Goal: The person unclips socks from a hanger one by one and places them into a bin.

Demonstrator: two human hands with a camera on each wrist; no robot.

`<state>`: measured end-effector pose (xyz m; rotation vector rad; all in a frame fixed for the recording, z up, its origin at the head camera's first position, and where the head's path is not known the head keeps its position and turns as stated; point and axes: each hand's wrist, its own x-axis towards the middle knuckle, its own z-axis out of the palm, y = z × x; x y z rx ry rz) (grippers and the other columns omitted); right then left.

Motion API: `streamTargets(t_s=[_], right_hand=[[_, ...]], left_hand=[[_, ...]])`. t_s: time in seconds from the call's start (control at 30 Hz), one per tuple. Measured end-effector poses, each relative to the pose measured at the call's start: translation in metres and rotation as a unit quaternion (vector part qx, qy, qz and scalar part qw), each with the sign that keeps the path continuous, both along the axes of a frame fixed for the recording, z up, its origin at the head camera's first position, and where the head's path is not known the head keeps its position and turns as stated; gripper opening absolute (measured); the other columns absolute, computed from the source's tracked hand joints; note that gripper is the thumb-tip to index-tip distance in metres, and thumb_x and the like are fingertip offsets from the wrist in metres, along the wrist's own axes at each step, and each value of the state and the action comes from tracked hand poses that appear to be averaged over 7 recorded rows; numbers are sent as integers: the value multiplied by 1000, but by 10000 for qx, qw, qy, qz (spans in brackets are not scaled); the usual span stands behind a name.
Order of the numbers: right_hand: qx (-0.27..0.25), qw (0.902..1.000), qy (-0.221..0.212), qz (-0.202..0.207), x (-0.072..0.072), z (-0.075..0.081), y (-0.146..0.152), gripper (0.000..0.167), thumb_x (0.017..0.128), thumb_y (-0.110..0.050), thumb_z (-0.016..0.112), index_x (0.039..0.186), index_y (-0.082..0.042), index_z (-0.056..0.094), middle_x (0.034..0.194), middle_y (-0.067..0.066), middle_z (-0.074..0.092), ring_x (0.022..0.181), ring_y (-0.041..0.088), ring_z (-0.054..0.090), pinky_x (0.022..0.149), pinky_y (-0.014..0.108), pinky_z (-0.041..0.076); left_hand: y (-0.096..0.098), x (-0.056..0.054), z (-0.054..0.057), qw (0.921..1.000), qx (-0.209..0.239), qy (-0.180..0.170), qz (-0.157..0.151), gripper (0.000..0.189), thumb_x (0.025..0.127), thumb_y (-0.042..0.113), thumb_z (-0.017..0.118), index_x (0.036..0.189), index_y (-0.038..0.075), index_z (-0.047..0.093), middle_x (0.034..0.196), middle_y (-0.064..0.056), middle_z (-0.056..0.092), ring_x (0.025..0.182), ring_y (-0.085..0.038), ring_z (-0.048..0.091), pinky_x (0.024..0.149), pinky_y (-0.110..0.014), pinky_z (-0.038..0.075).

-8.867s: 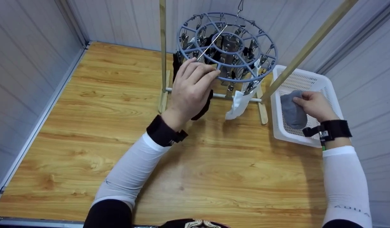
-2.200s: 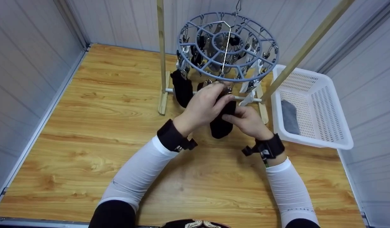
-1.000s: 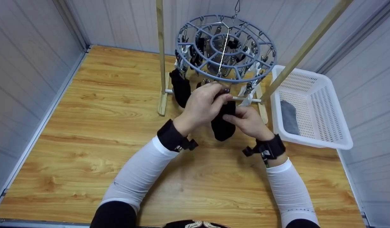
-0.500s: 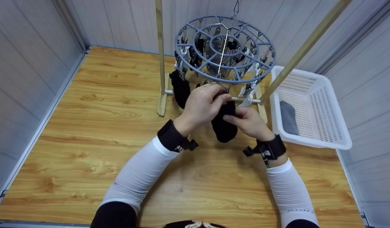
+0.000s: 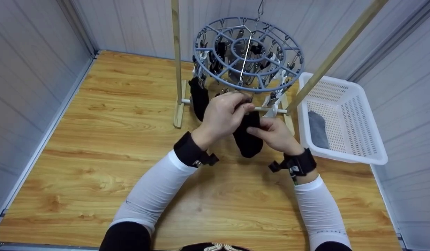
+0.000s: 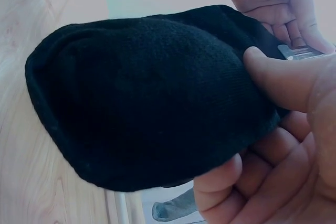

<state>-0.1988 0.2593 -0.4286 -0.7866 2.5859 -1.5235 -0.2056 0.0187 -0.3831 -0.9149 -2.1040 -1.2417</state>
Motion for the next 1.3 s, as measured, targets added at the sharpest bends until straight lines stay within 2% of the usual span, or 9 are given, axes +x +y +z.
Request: streamTargets(t_s=[0.17,0.3,0.47,0.57,0.7,0.83,1.03,1.17,1.3], right_hand=[[119,9999,27,39,0,0,0,9,104,-8,79,105,-3,86,95,6,82,81,12,72,70,21,54],[337,9994,-26,68,1,3,2,12,105,-13,79,96,-5,84,82,-2,73,71,11,62,63,22,46],[578,9983,-63,35,1,7,10,31,105,-17,81,78,-5,71,69,-7,54,63,11,49,58,24,36],[612,9981,-43,88,1,9,14,28,105,-17,80,80,-6,73,73,-5,61,67,13,55,63,23,43],[616,9980,-98,138,0,12,19,11,106,-16,79,99,-10,86,92,1,79,84,14,70,77,23,55],[558,9983,-150,94,2,15,23,10,105,-14,79,104,-8,87,97,6,82,88,15,74,78,23,57],[643,9979,1,-112,5,19,26,11,104,-15,81,96,-9,85,87,1,77,76,14,66,68,23,51],[728,9971,67,-198,6,20,26,14,104,-17,81,92,-9,83,81,-3,72,71,14,61,65,24,48],[779,9965,161,-258,6,22,26,19,104,-16,81,87,-8,79,77,-4,67,69,13,58,62,24,45]], left_hand=[[0,0,1,9999,14,105,33,19,106,21,78,108,2,82,98,-8,82,85,-24,74,78,-41,60],[0,0,2,9999,-38,130,69,20,106,22,78,106,2,82,97,-7,82,85,-24,74,78,-42,60],[0,0,3,9999,-51,154,55,19,108,22,76,104,4,81,88,-4,79,81,-21,72,76,-41,58],[-1,0,3,9998,-19,188,14,20,108,23,75,103,4,81,86,-3,78,79,-20,72,75,-40,58],[-1,0,3,9997,21,230,-13,22,108,23,75,102,4,80,86,-2,79,78,-19,73,74,-39,58],[-2,0,2,9996,39,282,-16,22,108,24,75,101,3,80,86,-3,79,79,-20,72,74,-40,58],[-1,2,0,9991,228,337,-130,21,108,20,76,109,0,79,96,-8,79,86,-22,72,78,-36,60],[0,4,0,9978,342,520,-235,22,106,17,78,115,-3,78,105,-11,81,94,-23,74,84,-33,62],[1,8,2,9966,308,757,-63,33,105,19,81,126,-6,77,117,-15,82,104,-26,76,95,-34,62]])
